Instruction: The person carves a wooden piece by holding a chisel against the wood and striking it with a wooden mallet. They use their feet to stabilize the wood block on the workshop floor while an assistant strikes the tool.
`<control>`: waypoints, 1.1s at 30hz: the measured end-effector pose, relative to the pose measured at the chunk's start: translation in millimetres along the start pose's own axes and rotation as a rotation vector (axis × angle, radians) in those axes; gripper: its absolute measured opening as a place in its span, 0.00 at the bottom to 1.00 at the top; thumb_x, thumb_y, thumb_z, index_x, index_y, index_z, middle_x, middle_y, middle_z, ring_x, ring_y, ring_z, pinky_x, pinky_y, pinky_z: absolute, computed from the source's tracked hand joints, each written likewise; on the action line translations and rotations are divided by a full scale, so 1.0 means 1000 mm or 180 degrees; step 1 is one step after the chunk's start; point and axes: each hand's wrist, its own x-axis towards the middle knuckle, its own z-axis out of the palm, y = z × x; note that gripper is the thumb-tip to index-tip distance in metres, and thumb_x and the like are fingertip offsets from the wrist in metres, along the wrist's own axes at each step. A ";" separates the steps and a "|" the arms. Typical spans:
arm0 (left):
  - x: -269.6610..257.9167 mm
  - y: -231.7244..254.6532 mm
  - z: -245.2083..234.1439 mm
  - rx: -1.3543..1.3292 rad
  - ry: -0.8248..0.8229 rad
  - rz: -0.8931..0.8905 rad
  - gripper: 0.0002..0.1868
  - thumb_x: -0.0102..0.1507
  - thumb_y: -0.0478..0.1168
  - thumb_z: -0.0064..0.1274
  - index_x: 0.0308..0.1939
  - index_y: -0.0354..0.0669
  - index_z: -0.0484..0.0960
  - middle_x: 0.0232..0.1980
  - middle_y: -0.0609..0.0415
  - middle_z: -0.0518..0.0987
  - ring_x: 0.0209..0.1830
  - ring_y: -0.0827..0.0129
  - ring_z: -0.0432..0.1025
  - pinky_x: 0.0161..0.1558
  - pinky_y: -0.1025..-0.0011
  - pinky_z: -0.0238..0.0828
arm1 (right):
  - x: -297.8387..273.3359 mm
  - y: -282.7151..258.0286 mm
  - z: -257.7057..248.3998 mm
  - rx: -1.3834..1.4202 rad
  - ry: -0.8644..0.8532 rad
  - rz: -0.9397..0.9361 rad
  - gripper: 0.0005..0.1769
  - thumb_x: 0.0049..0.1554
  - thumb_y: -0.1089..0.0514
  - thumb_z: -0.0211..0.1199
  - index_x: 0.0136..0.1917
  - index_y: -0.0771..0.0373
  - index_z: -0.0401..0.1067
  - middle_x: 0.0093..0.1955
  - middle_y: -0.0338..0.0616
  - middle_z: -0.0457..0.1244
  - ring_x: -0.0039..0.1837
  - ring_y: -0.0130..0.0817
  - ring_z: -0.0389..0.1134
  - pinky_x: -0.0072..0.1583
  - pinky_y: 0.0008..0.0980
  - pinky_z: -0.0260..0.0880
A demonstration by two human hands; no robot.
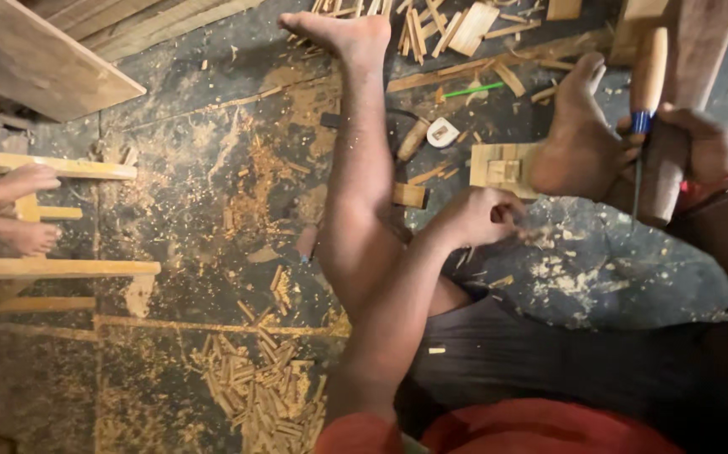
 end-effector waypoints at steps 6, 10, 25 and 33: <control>0.018 0.013 0.000 0.1330 0.1316 0.0158 0.13 0.55 0.42 0.65 0.41 0.42 0.85 0.48 0.49 0.78 0.50 0.49 0.72 0.50 0.54 0.70 | 0.013 -0.003 -0.006 0.0016 -0.0086 0.0200 0.22 0.69 0.50 0.58 0.62 0.74 0.68 0.44 0.45 0.64 0.46 0.35 0.67 0.54 0.37 0.71; 0.031 0.010 0.028 0.1538 0.1888 -0.0252 0.06 0.58 0.41 0.64 0.36 0.48 0.83 0.45 0.53 0.76 0.51 0.52 0.71 0.52 0.49 0.66 | 0.017 -0.004 -0.007 0.0032 -0.0144 0.0260 0.23 0.67 0.49 0.58 0.61 0.74 0.69 0.44 0.47 0.65 0.44 0.36 0.67 0.51 0.36 0.71; 0.041 -0.013 0.051 0.0608 0.2268 -0.0361 0.03 0.58 0.34 0.55 0.31 0.48 0.80 0.42 0.53 0.78 0.49 0.53 0.71 0.55 0.54 0.63 | 0.014 0.001 -0.014 -0.0395 0.0125 -0.0012 0.15 0.70 0.50 0.60 0.61 0.63 0.69 0.47 0.42 0.66 0.48 0.34 0.68 0.54 0.34 0.72; 0.034 -0.030 0.048 -0.0108 0.1616 -0.0017 0.03 0.64 0.35 0.52 0.41 0.46 0.79 0.47 0.53 0.79 0.49 0.56 0.75 0.55 0.59 0.71 | 0.014 -0.002 -0.010 -0.0385 0.0066 0.0074 0.23 0.68 0.49 0.57 0.64 0.71 0.69 0.47 0.46 0.65 0.46 0.36 0.68 0.52 0.37 0.74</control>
